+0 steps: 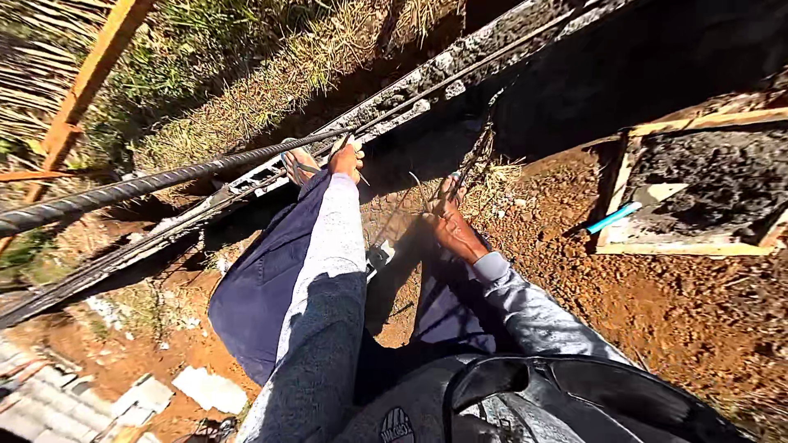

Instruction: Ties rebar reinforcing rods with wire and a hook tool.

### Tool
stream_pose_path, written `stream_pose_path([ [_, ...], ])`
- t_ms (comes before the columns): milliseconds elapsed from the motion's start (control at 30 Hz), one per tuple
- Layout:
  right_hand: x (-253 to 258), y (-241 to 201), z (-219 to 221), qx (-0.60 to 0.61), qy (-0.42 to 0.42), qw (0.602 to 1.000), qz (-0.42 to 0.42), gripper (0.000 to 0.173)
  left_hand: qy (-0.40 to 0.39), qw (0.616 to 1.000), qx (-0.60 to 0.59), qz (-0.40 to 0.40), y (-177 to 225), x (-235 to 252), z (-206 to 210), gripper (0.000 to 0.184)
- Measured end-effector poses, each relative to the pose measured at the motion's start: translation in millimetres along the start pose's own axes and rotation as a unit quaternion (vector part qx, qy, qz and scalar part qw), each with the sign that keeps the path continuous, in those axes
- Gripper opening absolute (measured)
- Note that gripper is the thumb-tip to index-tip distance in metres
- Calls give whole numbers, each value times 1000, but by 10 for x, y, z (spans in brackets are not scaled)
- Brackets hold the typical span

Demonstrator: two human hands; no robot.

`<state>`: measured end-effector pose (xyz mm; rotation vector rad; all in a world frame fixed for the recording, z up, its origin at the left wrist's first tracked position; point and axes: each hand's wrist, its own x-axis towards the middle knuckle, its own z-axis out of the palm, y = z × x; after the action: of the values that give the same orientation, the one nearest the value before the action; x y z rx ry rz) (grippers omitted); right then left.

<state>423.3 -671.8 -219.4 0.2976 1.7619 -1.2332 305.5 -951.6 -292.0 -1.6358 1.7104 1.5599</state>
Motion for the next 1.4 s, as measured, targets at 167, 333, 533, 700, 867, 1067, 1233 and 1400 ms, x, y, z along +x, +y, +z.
stream_pose_path([
  [167,155,-206,8,19,0,999,-29,31,-7,1000,-14,3,-57,138,16,28],
  [333,753,-446,228,26,18,997,-64,30,-50,996,-75,-2,-197,230,-16,29],
  [533,1344,-714,417,-38,15,997,-71,29,-91,984,-152,-1,-275,375,-100,28],
  [700,1607,-862,542,-160,41,985,-57,30,-97,988,-119,14,-328,375,-105,29],
  [867,1477,-1332,593,-271,46,961,18,32,-79,990,-112,34,-328,373,-121,32],
  [1067,1312,-1540,583,-370,75,926,10,33,-97,992,-64,47,-235,362,-180,34],
  [1233,1436,-1427,625,-375,90,922,-18,30,-95,994,-16,43,-140,426,-181,29],
  [1400,1405,-1187,609,-272,85,959,11,34,-100,992,57,45,-160,472,-186,30],
])
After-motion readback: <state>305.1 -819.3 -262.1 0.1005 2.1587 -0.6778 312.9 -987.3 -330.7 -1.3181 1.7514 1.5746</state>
